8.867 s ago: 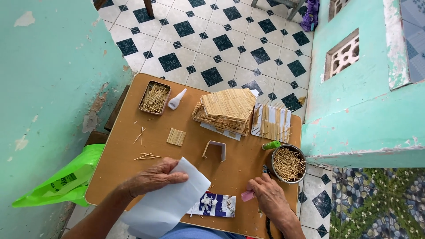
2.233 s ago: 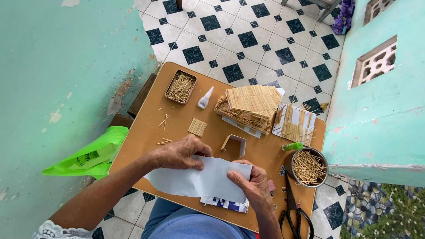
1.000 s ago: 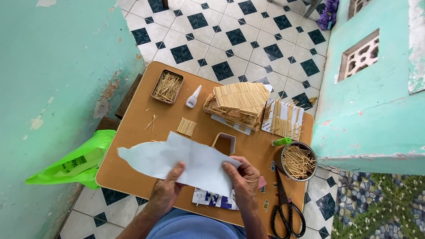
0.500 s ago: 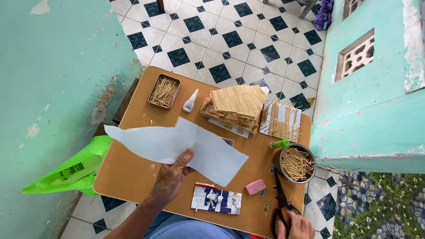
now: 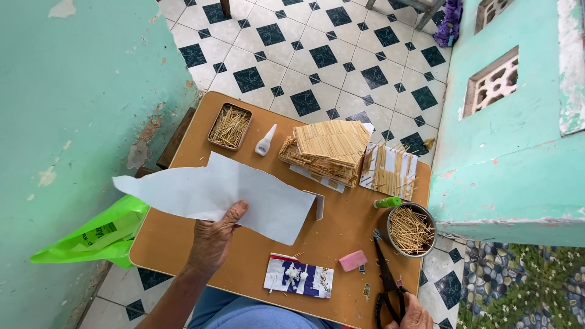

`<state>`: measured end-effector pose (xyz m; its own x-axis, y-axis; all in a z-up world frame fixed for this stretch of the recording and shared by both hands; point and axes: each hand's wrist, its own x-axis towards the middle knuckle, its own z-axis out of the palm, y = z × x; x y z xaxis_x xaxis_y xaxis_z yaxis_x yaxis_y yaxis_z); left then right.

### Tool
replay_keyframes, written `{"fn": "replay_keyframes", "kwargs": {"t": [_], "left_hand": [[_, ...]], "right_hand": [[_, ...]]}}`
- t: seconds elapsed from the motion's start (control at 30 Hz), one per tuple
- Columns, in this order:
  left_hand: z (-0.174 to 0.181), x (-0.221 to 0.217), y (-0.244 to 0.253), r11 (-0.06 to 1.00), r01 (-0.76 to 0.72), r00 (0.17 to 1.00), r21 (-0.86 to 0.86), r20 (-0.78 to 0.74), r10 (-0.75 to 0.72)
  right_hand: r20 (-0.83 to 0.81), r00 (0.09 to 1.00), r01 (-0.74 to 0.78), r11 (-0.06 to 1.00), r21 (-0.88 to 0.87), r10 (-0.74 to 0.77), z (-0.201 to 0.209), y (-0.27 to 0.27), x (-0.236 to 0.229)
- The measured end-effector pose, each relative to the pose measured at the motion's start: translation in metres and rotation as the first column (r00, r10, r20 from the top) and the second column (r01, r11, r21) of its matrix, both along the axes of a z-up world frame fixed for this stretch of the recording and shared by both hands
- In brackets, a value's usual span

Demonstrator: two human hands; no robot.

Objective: Cutting a shape out of a piece of paper with scissors and then folding it into a specific form.

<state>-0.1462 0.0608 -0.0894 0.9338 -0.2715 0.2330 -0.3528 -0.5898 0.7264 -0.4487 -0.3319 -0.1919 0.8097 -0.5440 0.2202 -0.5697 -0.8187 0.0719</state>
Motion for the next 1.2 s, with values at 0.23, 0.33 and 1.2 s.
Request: {"fn": "replay_keyframes", "kwargs": {"t": [0.23, 0.33, 1.2], "left_hand": [[0.071, 0.004, -0.025, 0.689, -0.528, 0.749, -0.496, -0.655, 0.102], [0.056, 0.002, -0.024, 0.715, -0.503, 0.776, -0.485, -0.618, 0.127], [0.072, -0.015, -0.035, 0.719, -0.491, 0.730, -0.491, -0.682, 0.033]], "right_hand": [[-0.614, 0.786, 0.342, 0.880, 0.331, -0.075, -0.146, -0.133, -0.062], [-0.112, 0.993, -0.072, 0.882, -0.465, 0.022, -0.124, -0.084, -0.065], [-0.026, 0.981, -0.003, 0.148, 0.989, 0.191, 0.184, 0.088, 0.124]]}}
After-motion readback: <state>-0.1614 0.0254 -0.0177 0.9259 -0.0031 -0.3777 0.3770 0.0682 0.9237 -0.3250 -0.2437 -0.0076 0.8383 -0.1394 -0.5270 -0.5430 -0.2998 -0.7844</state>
